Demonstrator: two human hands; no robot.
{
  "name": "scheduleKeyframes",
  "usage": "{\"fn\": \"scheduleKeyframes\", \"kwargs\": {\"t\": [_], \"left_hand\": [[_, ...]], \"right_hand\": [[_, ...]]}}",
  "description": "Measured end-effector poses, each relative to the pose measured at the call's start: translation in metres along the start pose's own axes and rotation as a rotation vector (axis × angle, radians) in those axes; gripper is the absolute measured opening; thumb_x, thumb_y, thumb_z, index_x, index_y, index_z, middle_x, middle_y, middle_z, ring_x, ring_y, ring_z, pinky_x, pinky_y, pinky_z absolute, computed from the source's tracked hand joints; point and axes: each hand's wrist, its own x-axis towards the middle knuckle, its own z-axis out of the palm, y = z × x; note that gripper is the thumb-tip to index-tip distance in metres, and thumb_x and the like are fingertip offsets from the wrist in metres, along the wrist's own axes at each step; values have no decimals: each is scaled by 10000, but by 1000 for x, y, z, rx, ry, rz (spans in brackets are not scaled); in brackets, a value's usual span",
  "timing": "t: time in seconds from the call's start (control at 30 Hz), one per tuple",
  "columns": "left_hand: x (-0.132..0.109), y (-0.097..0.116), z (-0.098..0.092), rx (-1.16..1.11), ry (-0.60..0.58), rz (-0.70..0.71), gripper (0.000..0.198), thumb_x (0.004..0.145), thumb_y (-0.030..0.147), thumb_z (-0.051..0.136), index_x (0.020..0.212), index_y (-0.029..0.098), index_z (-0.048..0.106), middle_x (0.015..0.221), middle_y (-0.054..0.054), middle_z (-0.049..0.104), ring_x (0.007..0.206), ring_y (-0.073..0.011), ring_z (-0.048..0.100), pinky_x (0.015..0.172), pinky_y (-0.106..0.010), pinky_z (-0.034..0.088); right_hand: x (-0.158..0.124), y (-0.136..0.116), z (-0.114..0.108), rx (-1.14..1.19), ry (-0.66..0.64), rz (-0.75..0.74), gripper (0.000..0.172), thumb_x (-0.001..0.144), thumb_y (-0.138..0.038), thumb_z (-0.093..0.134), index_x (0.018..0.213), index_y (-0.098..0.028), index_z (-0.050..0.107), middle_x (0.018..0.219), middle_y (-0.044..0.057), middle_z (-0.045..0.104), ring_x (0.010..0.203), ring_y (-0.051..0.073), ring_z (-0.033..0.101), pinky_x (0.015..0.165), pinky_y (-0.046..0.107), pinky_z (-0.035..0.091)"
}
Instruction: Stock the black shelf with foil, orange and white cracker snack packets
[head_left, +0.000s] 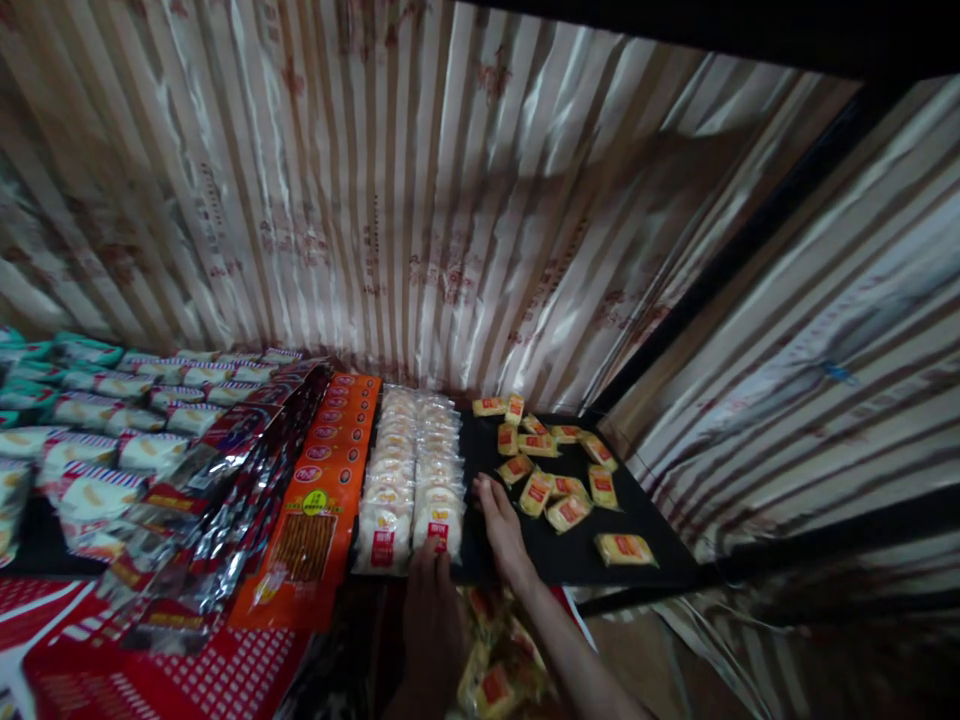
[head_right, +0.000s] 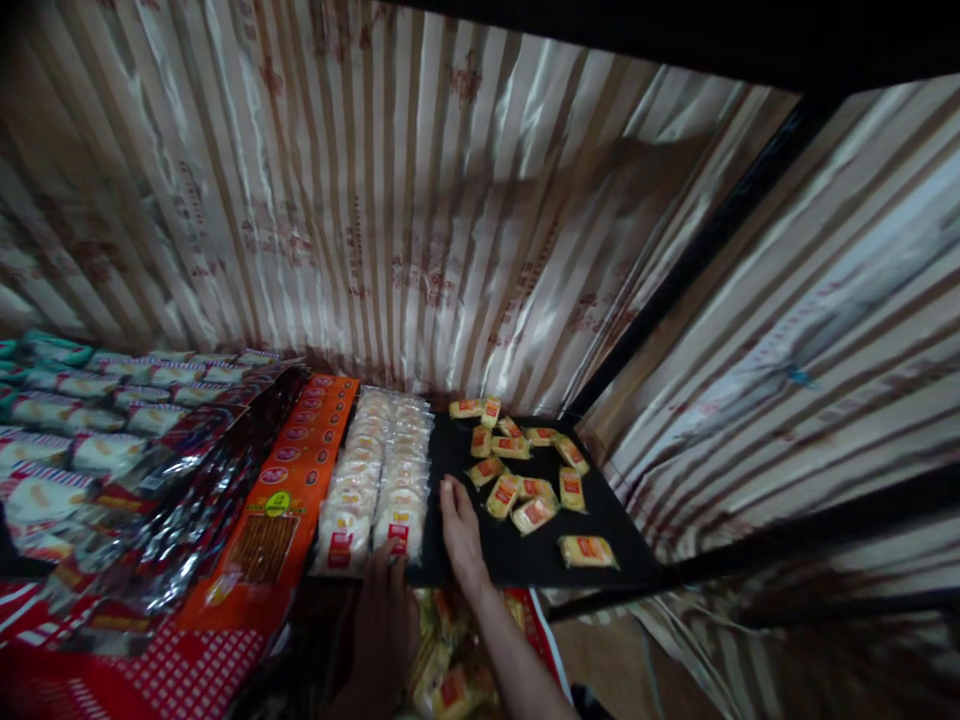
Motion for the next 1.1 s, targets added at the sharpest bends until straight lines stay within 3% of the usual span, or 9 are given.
{"fn": "scheduleKeyframes", "kwargs": {"t": [0.07,0.17,0.3,0.4,0.5,0.63,0.87,1.1], "left_hand": [[1,3,0,-11,-36,-45,415,792,51,397,1187,113,509,1219,-136,525,1167,-235,465,934,-391,450],[3,6,3,-25,-85,-107,493,773,64,421,1248,177,491,1212,-112,531,1135,-245,483,906,-401,468],[3,2,13,-11,-70,-101,515,730,73,472,1224,204,528,1150,-101,564,1098,-256,502,879,-406,487],[2,-2,20,11,-57,-121,506,712,67,492,1188,222,564,1159,-93,572,1127,-278,485,885,-421,484],[0,-3,24,2,-80,-133,536,698,55,507,1198,240,567,1166,-92,578,1159,-297,465,904,-434,468],[0,-2,24,2,-146,-158,562,684,40,512,1203,248,569,1178,-97,575,1136,-293,485,903,-433,461],[5,-1,25,17,-130,-178,611,652,27,505,1217,251,557,1163,-90,577,1163,-323,451,921,-480,434],[10,-10,20,-32,-142,-147,556,687,114,545,1219,275,555,1174,-82,562,1124,-294,477,910,-433,439]], "right_hand": [[30,-6,8,150,-34,10,657,727,-678,480,1185,-213,563,1343,85,494,1218,235,470,1014,362,384],[68,-15,26,260,-79,15,726,709,-711,474,1238,-216,529,1426,73,395,1306,226,363,1076,379,300],[93,-23,48,350,-146,19,659,749,-698,433,1198,-233,558,1308,60,534,1268,199,418,1056,391,328],[99,-26,62,379,-233,25,578,764,-672,446,1126,-249,604,1110,44,660,1135,212,548,943,387,447],[101,-25,69,414,-225,6,561,766,-665,455,1102,-245,613,1001,43,697,1024,228,612,855,390,497],[105,-27,72,410,-239,11,606,758,-696,426,1112,-233,592,986,41,699,977,225,630,823,385,504],[105,-37,86,368,-318,45,655,728,-736,410,1099,-224,578,920,41,701,940,230,632,792,372,502],[109,-33,89,389,-284,32,679,677,-785,404,1081,-263,565,958,23,694,940,240,630,780,393,494]]}}
